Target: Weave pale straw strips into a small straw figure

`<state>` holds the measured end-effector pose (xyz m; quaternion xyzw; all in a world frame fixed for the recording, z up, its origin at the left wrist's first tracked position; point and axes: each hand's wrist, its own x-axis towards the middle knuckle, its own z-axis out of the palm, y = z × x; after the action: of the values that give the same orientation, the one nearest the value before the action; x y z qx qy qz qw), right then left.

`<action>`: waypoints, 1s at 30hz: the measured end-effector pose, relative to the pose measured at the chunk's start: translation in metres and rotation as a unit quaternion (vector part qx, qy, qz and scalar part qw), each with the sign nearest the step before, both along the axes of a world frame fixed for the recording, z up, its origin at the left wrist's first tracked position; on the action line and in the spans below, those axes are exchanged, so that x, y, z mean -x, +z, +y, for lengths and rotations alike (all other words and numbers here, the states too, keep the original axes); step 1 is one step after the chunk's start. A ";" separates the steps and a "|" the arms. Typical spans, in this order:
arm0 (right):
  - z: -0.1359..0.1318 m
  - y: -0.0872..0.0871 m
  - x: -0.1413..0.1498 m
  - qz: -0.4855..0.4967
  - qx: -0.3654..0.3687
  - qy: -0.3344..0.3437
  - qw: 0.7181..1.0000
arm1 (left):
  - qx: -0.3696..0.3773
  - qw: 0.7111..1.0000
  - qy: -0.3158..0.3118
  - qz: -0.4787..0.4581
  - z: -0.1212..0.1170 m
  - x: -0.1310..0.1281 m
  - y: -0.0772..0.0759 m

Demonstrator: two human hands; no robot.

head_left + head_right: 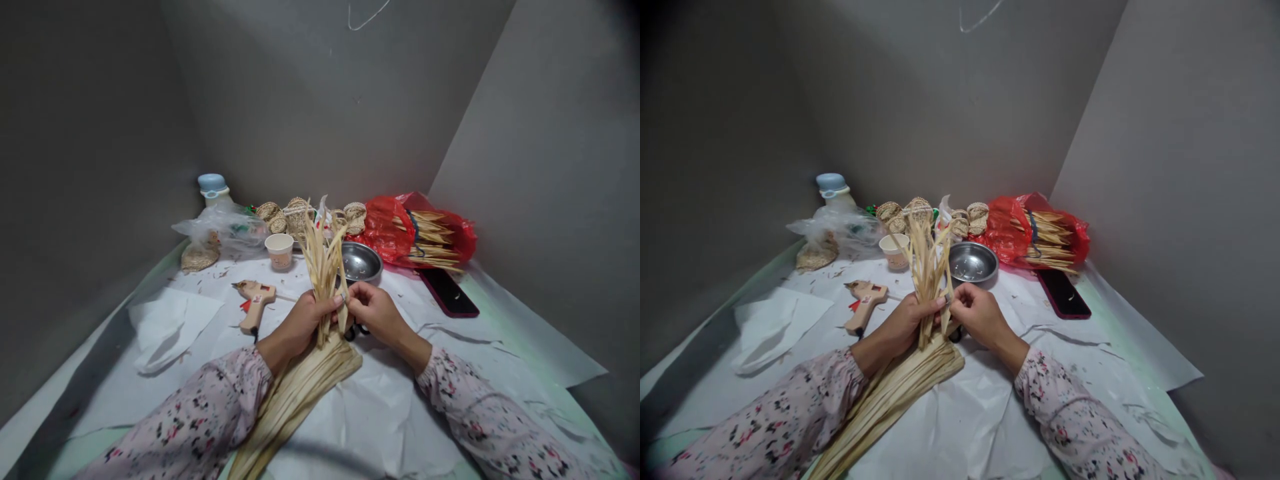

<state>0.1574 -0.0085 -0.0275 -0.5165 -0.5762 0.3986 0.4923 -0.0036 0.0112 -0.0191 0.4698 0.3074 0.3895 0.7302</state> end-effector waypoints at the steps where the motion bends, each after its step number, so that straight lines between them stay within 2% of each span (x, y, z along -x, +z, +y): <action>1: 0.000 0.001 0.000 0.024 0.009 0.005 1.000 | -0.001 1.000 0.003 -0.001 0.000 0.000 0.000; 4: -0.002 0.005 0.000 0.081 0.028 0.038 0.996 | -0.006 1.000 -0.002 -0.010 0.001 -0.001 0.000; 10: -0.003 0.006 -0.002 0.113 0.039 0.088 0.989 | 0.009 1.000 -0.005 -0.023 0.004 -0.001 -0.003; 14: -0.002 0.010 -0.008 0.261 0.071 0.095 0.958 | 0.048 0.995 -0.012 -0.084 0.006 0.002 0.001; 17: 0.002 0.016 -0.018 0.370 0.070 0.052 0.925 | 0.081 0.990 0.013 -0.115 0.007 0.006 0.007; 20: 0.008 0.020 -0.033 0.438 0.062 -0.009 0.897 | 0.106 0.984 0.024 -0.139 0.010 0.010 0.010; 26: 0.022 0.018 -0.076 0.537 -0.061 -0.104 0.835 | 0.125 0.971 0.049 -0.197 0.015 0.011 0.010; 30: 0.028 0.014 -0.100 0.563 -0.105 -0.172 0.801 | 0.139 0.957 0.096 -0.235 0.017 0.009 0.015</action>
<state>0.2579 0.0197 -0.0139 -0.2364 -0.1376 0.4650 0.8420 -0.0123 0.0284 -0.0037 0.2273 0.2212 0.5105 0.7992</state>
